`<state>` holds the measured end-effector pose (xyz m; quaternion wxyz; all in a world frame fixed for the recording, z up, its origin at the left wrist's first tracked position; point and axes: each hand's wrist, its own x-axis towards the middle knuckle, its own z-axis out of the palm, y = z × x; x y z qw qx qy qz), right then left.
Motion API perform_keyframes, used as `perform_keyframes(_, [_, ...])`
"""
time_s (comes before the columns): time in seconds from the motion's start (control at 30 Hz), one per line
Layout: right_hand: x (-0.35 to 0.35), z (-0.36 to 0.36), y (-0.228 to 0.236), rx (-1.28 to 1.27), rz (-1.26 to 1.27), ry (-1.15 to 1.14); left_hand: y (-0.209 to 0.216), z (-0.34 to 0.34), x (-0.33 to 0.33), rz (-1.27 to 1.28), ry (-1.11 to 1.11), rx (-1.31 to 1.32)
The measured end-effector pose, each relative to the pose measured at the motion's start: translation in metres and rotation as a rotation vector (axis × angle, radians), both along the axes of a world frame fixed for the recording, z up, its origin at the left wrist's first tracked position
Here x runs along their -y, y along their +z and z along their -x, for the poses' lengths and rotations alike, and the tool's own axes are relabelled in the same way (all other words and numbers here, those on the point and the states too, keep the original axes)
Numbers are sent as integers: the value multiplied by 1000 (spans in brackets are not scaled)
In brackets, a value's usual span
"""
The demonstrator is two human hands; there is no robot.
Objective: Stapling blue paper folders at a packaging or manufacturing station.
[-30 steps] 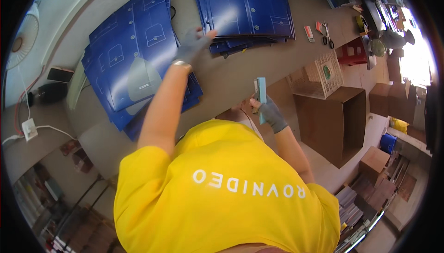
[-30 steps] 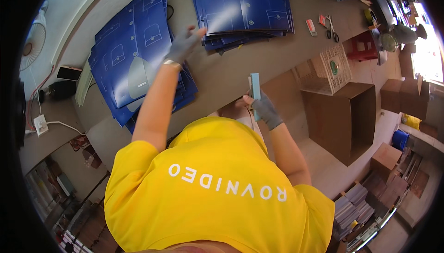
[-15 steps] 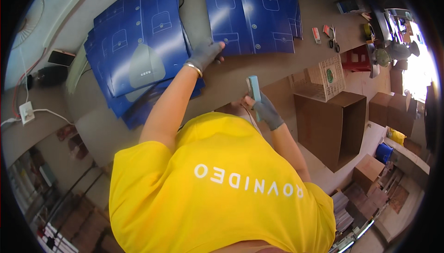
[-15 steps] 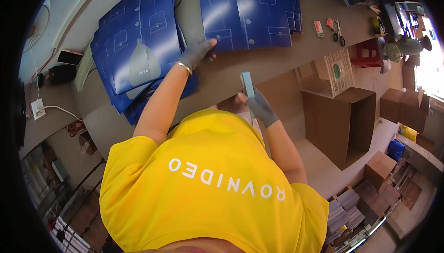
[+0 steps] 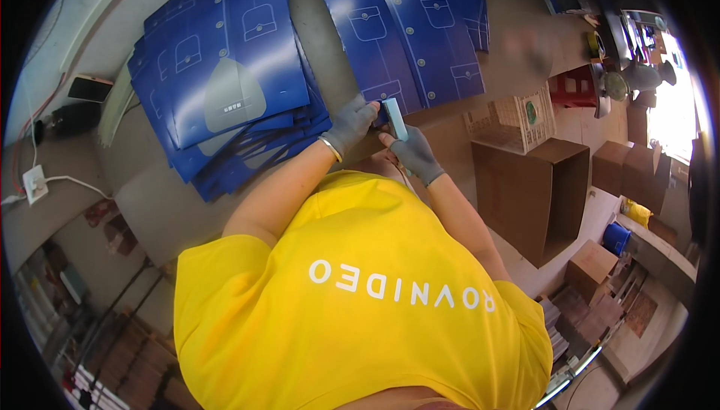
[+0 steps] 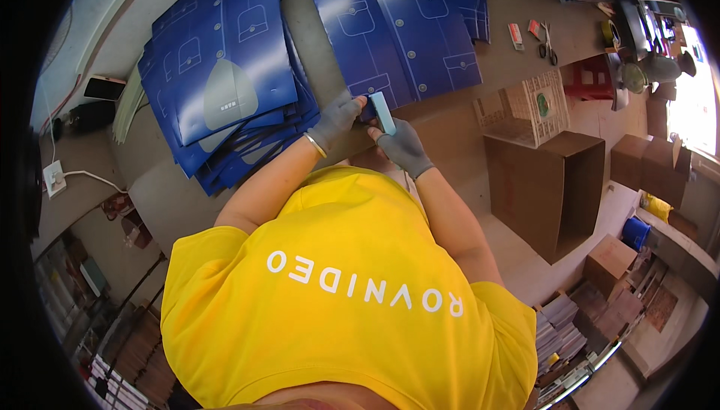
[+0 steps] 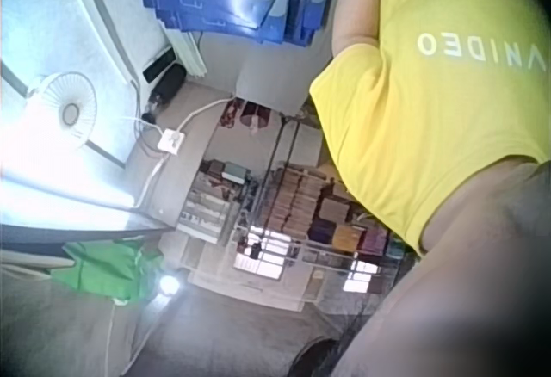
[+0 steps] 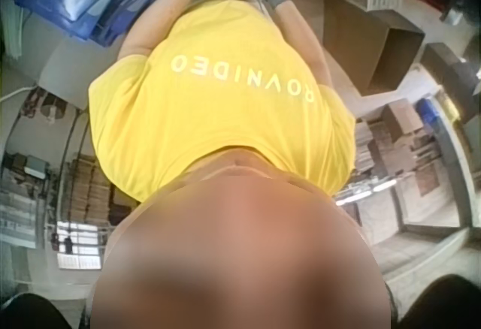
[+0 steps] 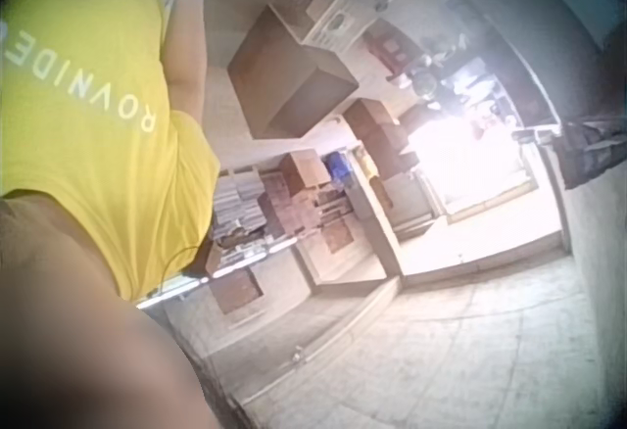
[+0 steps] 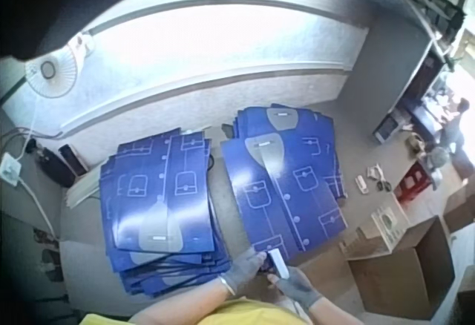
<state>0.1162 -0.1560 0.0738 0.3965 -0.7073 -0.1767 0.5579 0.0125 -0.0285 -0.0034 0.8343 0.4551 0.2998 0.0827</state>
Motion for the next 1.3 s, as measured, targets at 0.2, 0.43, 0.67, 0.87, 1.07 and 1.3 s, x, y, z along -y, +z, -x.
perform_keyframes(0.2, [2, -4, -16, 99, 48, 40, 27, 0, 6, -199, 46, -74])
perform_keyframes(0.43, [20, -79, -18, 226, -7, -250, 65, 19, -40, 94, 171, -105])
perform_keyframes(0.67, [41, -116, -22, 275, 71, -194, 85, 21, -44, -11, 160, -158])
perform_keyframes(0.87, [36, -110, -16, 353, 188, -152, 76, 19, -43, 0, 178, -150])
perform_keyframes(1.07, [34, -98, -24, 312, 197, -215, 14, -16, -3, 263, 258, -44])
perform_keyframes(1.3, [52, -53, 6, -42, -19, -50, 32, -78, 16, 604, 314, -49])
